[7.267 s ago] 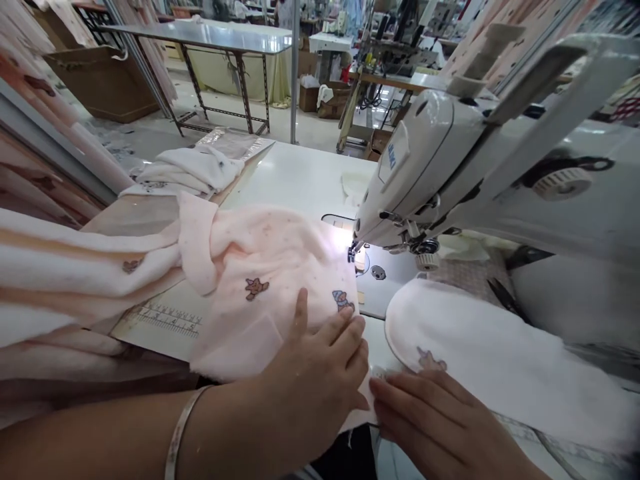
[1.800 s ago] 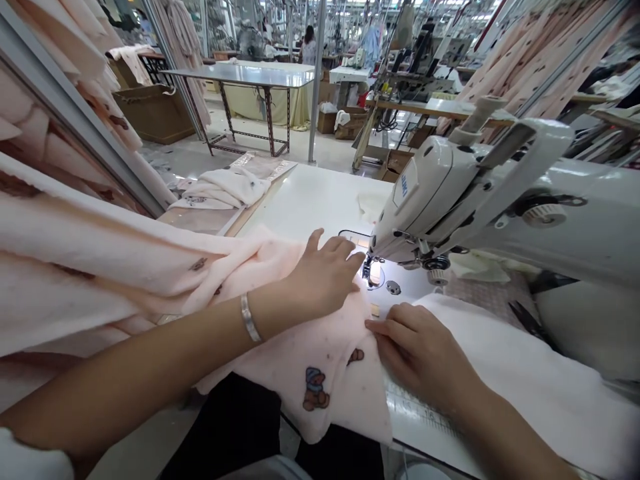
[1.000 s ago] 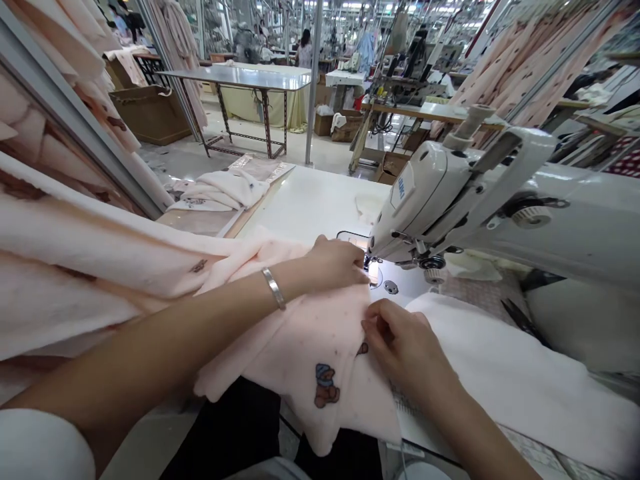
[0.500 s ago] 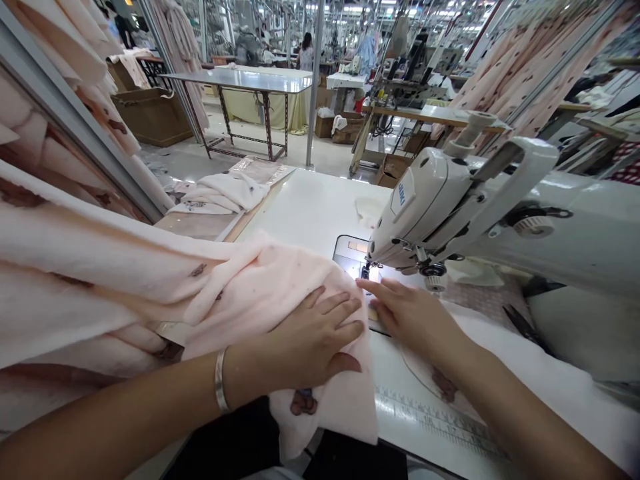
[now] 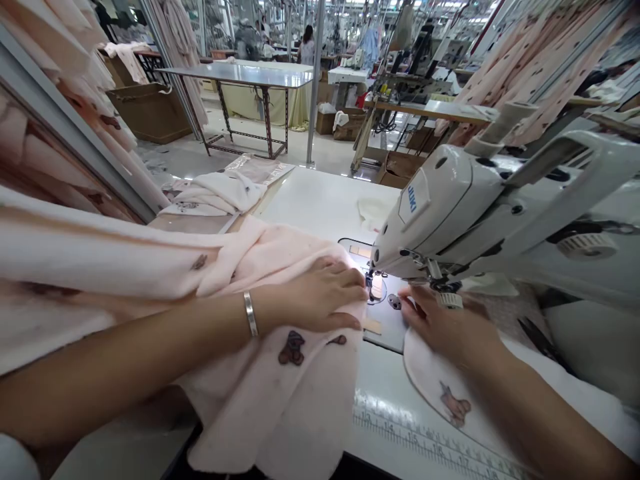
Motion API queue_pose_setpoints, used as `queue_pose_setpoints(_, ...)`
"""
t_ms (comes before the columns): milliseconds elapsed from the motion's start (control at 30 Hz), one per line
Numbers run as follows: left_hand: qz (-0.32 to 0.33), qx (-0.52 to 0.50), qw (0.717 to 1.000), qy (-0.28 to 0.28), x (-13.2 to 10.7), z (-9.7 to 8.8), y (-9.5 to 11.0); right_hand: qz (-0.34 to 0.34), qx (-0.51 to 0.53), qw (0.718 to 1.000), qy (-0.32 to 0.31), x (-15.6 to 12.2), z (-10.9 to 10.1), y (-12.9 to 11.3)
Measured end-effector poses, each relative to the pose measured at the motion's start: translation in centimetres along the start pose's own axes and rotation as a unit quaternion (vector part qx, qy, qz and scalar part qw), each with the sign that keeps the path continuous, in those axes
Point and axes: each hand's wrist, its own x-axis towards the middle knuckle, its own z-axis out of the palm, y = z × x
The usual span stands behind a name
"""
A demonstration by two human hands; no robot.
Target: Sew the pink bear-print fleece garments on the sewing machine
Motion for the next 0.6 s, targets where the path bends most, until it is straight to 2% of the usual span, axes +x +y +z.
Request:
queue_pose_setpoints(167,-0.02,0.047,0.999,0.007,0.3,0.0,0.7,0.029,0.008,1.0,-0.001,0.4,0.1,-0.6)
queue_pose_setpoints(400,0.01,0.093,0.994,0.064,-0.1,1.6,1.7,0.046,0.015,0.999,-0.002,0.0,-0.3,-0.6)
queue_pose_setpoints(600,0.062,0.04,0.991,0.108,-0.3,2.9,2.0,0.032,0.034,0.999,-0.017,-0.4,-0.3,-0.1)
